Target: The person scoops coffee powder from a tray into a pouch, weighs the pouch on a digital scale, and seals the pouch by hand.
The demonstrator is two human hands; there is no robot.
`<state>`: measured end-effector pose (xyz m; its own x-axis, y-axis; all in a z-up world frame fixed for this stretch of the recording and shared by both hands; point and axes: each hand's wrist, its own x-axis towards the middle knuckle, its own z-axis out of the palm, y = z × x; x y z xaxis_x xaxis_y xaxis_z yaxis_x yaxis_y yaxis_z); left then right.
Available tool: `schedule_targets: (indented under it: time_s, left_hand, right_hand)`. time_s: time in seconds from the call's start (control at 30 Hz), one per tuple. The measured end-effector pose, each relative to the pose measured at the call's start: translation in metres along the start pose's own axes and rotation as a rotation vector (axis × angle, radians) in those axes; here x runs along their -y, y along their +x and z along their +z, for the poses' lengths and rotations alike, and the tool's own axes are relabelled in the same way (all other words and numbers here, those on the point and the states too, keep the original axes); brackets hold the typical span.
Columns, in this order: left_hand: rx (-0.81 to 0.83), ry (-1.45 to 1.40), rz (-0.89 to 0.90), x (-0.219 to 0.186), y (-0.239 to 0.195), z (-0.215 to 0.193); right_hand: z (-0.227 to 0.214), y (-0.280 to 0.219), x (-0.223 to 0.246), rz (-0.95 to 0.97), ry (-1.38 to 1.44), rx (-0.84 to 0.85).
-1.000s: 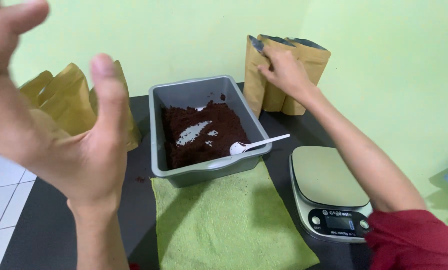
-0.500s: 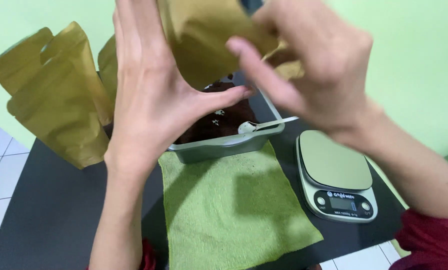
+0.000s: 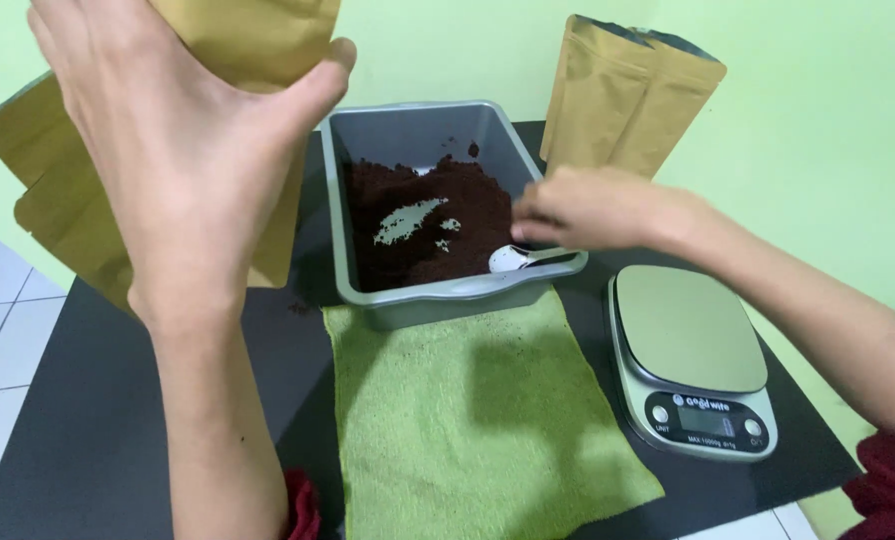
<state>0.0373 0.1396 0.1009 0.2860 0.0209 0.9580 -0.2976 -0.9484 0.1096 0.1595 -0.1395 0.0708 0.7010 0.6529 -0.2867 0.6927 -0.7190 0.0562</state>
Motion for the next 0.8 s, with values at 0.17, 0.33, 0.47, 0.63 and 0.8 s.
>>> schedule_targets:
  time_s: [0.17,0.33,0.47,0.63,0.8]
  left_hand:
    - [-0.086,0.076,-0.044,0.008,0.012,0.008]
    - [0.005,0.130,-0.181,0.019,0.009,-0.006]
    - [0.001,0.110,-0.150,0.026,0.010,-0.014]
    - [0.026,0.087,-0.174,0.028,0.010,-0.024]
    - [0.025,0.069,-0.177,0.014,0.009,-0.040]
  right_hand:
    - [0.005,0.019,-0.011,0.042,0.023,0.286]
    - [0.021,0.035,-0.029,0.081,-0.079,0.313]
    - [0.000,0.056,-0.027,0.082,-0.120,0.092]
    - [0.028,0.165,-0.059,0.159,-0.216,-0.169]
    - [0.060,0.259,-0.056,0.272,-0.096,-0.101]
